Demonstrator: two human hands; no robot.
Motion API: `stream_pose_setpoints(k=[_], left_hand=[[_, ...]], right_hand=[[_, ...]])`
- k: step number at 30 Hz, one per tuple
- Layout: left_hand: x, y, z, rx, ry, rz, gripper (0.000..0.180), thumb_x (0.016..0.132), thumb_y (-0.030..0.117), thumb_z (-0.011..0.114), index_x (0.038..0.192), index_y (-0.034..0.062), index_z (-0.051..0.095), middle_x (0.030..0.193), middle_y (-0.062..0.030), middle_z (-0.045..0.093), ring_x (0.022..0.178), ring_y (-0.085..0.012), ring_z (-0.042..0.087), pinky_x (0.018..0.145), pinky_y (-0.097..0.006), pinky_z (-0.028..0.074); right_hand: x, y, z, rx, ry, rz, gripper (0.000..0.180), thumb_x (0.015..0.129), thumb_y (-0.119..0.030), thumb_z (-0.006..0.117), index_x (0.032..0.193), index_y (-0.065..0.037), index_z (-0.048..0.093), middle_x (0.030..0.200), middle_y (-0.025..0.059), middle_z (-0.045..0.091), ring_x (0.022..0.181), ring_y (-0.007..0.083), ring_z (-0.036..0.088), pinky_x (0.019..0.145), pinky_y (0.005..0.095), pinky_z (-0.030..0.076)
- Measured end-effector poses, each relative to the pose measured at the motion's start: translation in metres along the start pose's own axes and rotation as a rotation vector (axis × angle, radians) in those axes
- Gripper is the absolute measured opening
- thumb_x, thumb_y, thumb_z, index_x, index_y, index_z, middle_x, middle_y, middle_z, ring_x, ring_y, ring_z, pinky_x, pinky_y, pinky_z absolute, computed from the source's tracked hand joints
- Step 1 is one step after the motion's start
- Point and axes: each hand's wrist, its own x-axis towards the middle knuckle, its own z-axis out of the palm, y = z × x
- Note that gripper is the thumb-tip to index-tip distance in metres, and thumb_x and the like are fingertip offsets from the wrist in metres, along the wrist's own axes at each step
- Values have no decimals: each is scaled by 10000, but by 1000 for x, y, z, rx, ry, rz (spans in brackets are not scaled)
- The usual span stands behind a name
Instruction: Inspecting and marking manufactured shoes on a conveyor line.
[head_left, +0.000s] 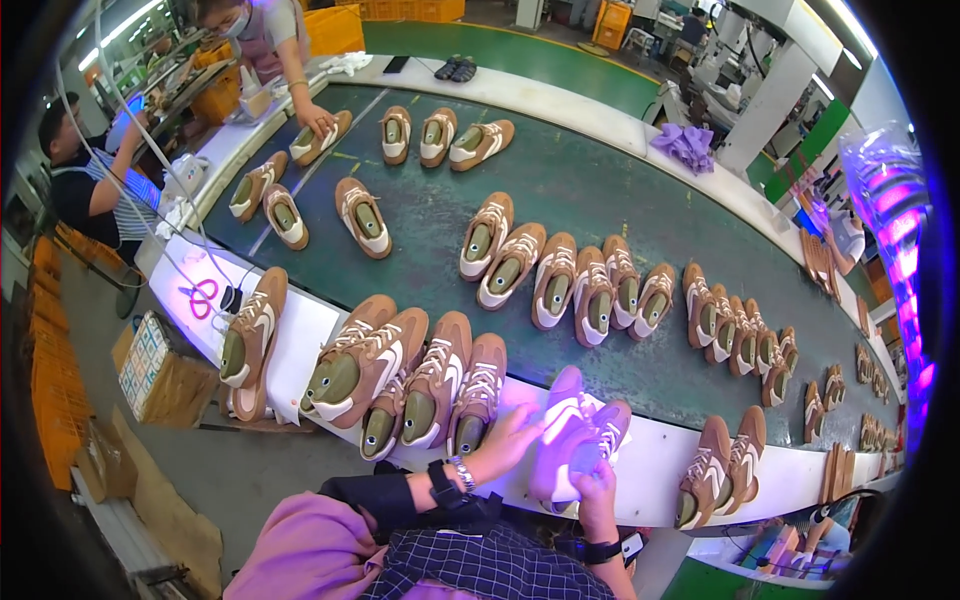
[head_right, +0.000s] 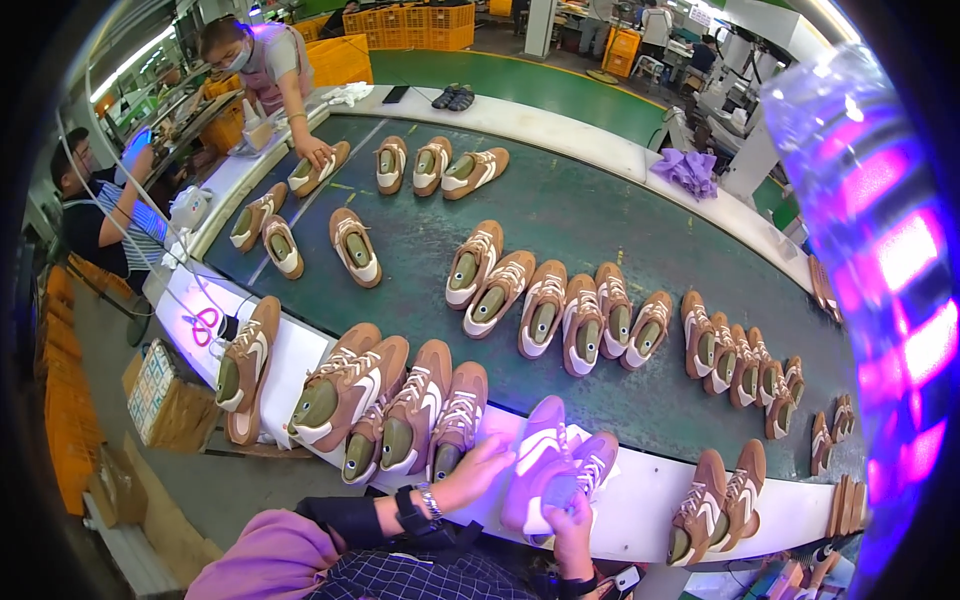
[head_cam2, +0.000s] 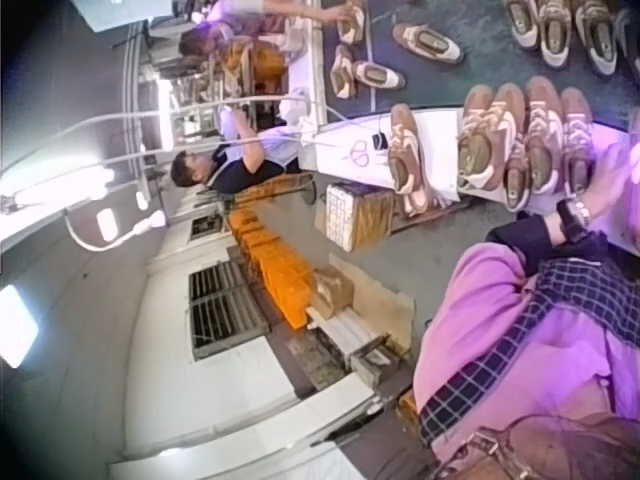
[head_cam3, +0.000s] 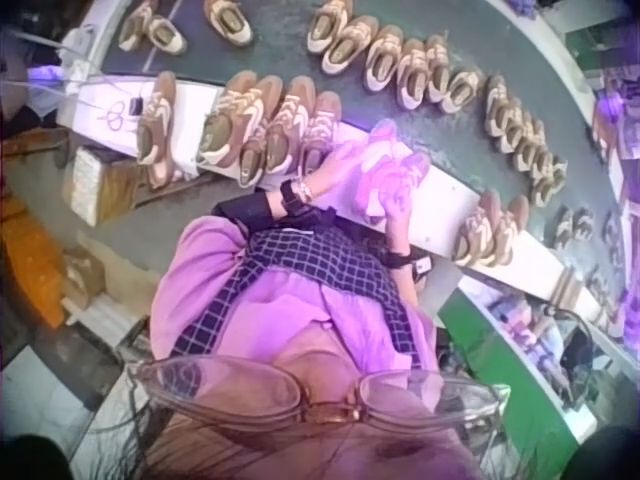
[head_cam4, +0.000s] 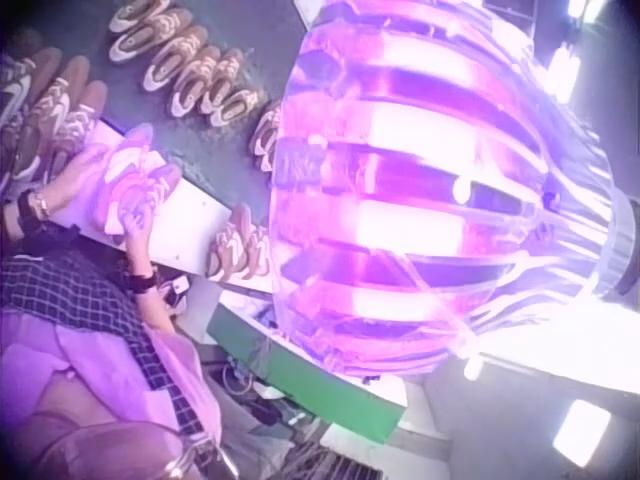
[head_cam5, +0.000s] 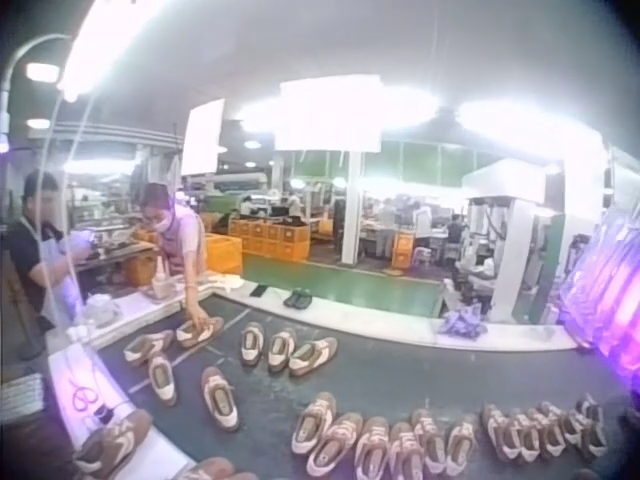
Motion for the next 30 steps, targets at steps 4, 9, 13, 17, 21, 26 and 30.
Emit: stream_pose_setpoints(k=[4,9,13,17,21,26,30], left_hand=[[-1,60,-46,84,51,7,348,859,102,613,1173,8,497,1107,-76,537,1026,-152,534,906,-295,441],[4,100,-96,-40,160,16,322,855,105,607,1147,1,519,1098,-85,551,1025,-149,533,922,-287,433],[-14,106,-130,70,249,71,291,868,103,592,1134,-3,538,1077,-65,567,1010,-127,536,900,-277,444],[-17,91,-126,-6,86,-38,268,852,141,626,1076,7,568,987,-49,608,918,-126,572,816,-276,476],[-33,54,-129,-153,18,-131,289,891,103,584,1156,0,532,1095,-51,589,1028,-126,546,919,-277,437],[-63,48,-144,-299,151,-283,285,893,91,580,1158,-2,528,1105,-64,590,1028,-125,549,922,-263,428],[-64,50,-154,-327,221,-364,283,894,85,573,1158,-6,523,1110,-73,586,1037,-126,542,910,-258,427]], right_hand=[[10,37,7,-785,-148,-62,317,788,-228,673,990,-7,569,874,88,630,726,180,614,614,301,475],[69,0,29,-684,-142,-166,344,845,-300,630,705,6,554,616,143,586,562,204,589,524,343,453],[144,-116,141,-492,-256,-251,319,858,-315,637,777,-30,519,620,49,581,532,111,536,474,269,413],[308,-92,217,-778,6,-452,498,771,-414,704,858,49,543,799,227,625,800,377,616,702,418,474],[385,-67,284,-915,187,-431,598,714,-414,757,937,86,518,941,296,602,914,402,607,811,421,488],[405,-34,337,-992,238,-87,663,632,-241,790,1087,87,437,1109,306,544,1056,392,565,890,410,481],[397,-13,343,-938,277,-159,536,665,-146,737,1056,83,450,991,293,607,969,378,616,851,417,496]])
